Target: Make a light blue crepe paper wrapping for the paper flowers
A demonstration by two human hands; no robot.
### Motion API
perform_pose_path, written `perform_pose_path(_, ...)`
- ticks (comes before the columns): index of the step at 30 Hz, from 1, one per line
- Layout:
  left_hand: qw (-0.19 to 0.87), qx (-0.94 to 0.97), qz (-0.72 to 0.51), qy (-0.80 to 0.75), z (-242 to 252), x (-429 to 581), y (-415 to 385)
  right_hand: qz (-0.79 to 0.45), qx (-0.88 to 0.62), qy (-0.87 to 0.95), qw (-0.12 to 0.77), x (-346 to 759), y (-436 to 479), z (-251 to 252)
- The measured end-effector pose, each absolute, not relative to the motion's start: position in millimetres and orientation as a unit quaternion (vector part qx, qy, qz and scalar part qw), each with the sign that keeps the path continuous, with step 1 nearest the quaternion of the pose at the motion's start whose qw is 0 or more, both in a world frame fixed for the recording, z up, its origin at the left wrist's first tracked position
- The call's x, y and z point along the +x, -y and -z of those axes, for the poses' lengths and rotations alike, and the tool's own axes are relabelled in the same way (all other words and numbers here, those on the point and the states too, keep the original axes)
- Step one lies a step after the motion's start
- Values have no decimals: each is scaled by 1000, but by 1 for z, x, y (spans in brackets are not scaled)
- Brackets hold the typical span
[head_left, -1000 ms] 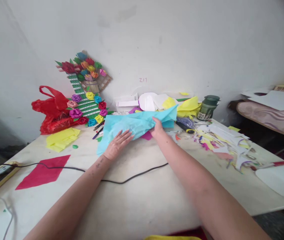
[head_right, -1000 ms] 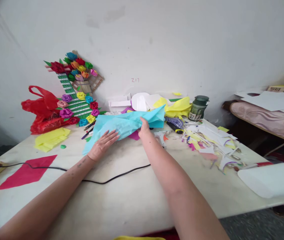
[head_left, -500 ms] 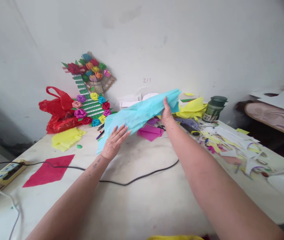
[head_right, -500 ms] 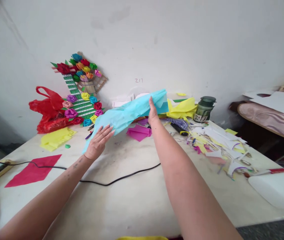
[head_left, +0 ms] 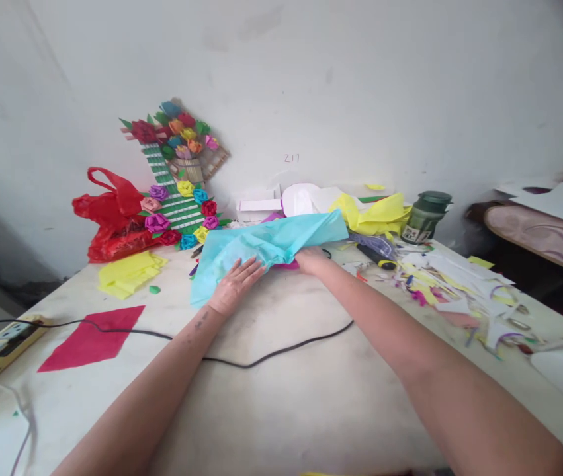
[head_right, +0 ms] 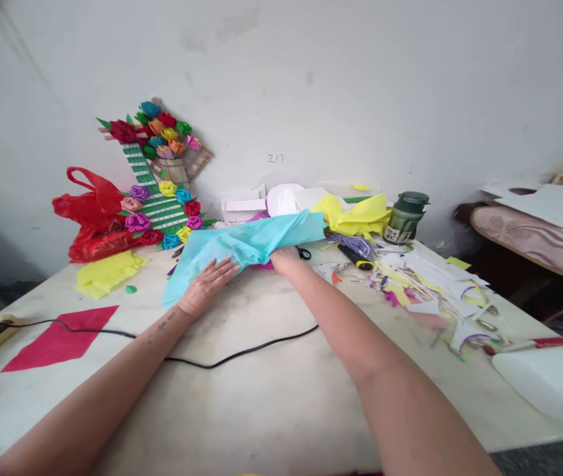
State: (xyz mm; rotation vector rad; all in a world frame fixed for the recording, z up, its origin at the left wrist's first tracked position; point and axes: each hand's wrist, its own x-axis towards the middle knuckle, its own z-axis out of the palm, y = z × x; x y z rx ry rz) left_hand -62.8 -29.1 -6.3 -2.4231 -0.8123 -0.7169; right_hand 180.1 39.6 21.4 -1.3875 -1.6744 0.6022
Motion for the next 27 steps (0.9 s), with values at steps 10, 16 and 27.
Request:
perform_pose_path(10, 220, -907, 207, 295, 21, -65, 22, -447, -347, 691, 449, 200, -21, -116)
perform_pose_path(16, 219, -914, 152, 304, 16, -62, 32, -86, -443, 649, 613, 153, -73, -139)
perform_pose_path(27, 241, -913, 156, 290, 17, -57, 41, -59, -460, 851, 247, 120, -70, -62)
